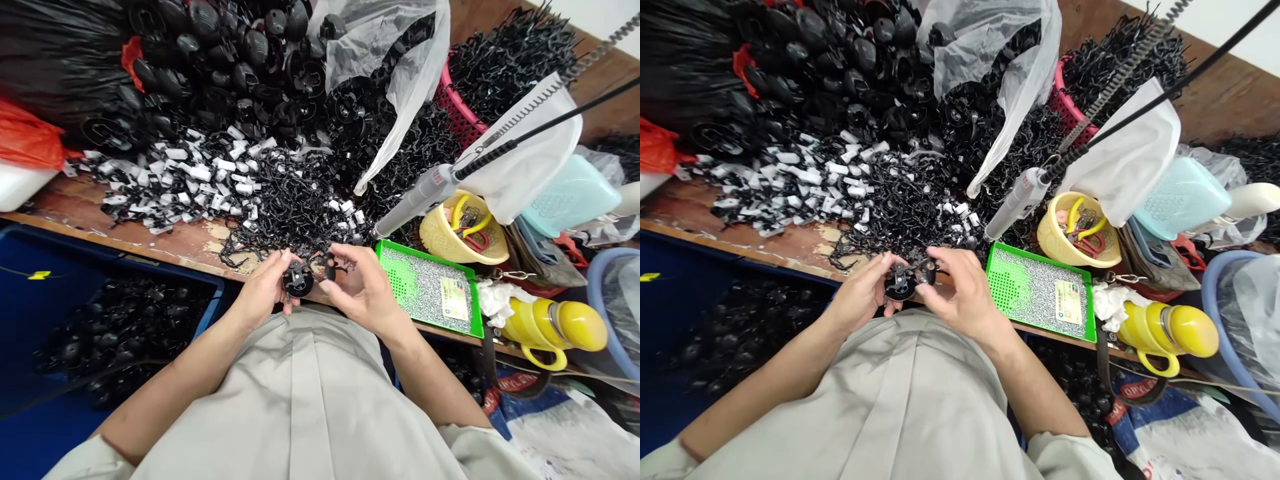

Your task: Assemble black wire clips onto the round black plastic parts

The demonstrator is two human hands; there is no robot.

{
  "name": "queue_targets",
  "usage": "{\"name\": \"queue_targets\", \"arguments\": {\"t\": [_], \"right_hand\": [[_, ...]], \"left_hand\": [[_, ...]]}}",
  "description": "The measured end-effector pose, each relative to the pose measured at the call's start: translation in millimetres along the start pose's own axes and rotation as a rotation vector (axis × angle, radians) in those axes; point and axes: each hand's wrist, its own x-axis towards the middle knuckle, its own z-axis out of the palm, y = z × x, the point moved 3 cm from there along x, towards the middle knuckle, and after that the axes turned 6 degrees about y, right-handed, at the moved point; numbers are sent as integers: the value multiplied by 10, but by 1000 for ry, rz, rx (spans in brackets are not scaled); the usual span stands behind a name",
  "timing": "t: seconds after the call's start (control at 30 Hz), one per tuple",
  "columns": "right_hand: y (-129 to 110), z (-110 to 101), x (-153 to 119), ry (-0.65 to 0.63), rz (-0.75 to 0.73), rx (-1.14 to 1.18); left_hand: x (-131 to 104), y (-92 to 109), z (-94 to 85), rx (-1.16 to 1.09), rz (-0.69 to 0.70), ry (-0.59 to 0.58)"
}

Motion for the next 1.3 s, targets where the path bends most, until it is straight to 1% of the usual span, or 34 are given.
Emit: {"name": "queue_targets", "arguments": {"t": [0.07,0.13,0.2,0.3,0.37,0.53,0.6,0.63,0.7,0.77,0.87,0.97,1.03,1.1,1.2,1.27,1.3], "right_hand": [[-99,-19,6,-73,-114,14],[-134,-1,-7,-136,-183,3],[-117,32,-22,-174,-198,-8],[-65,82,-36,-207,-199,-18],[-41,107,-35,-222,-207,-15],[-24,137,-11,-262,-216,26],[-19,129,-3,-220,-196,69],[-8,118,0,-168,-163,92],[28,94,-7,-38,-55,135],[69,82,-35,52,73,182],[96,73,-87,73,199,264],[92,22,-122,113,206,268],[91,-12,-142,153,149,222],[100,-14,-167,164,64,167],[142,52,-207,92,-44,82],[185,97,-219,60,-57,53],[205,108,-218,65,-46,51]], "left_hand": [[-3,-34,48,3,-17,-38],[0,-77,84,12,-24,-71],[-2,-117,106,26,-18,-87],[-21,-142,119,47,5,-75],[-40,-128,127,64,21,-64],[-73,-41,144,125,72,-105],[-74,-15,128,141,93,-113],[-75,-7,119,156,103,-115],[-81,-1,108,201,126,-117],[-92,2,112,258,166,-101],[-107,14,156,326,246,-90],[-92,30,204,308,272,-102],[-62,36,212,272,237,-92],[-29,35,206,223,164,-81],[9,27,198,79,28,-84],[26,25,198,-11,-36,-90],[34,23,200,-37,-61,-96]]}}
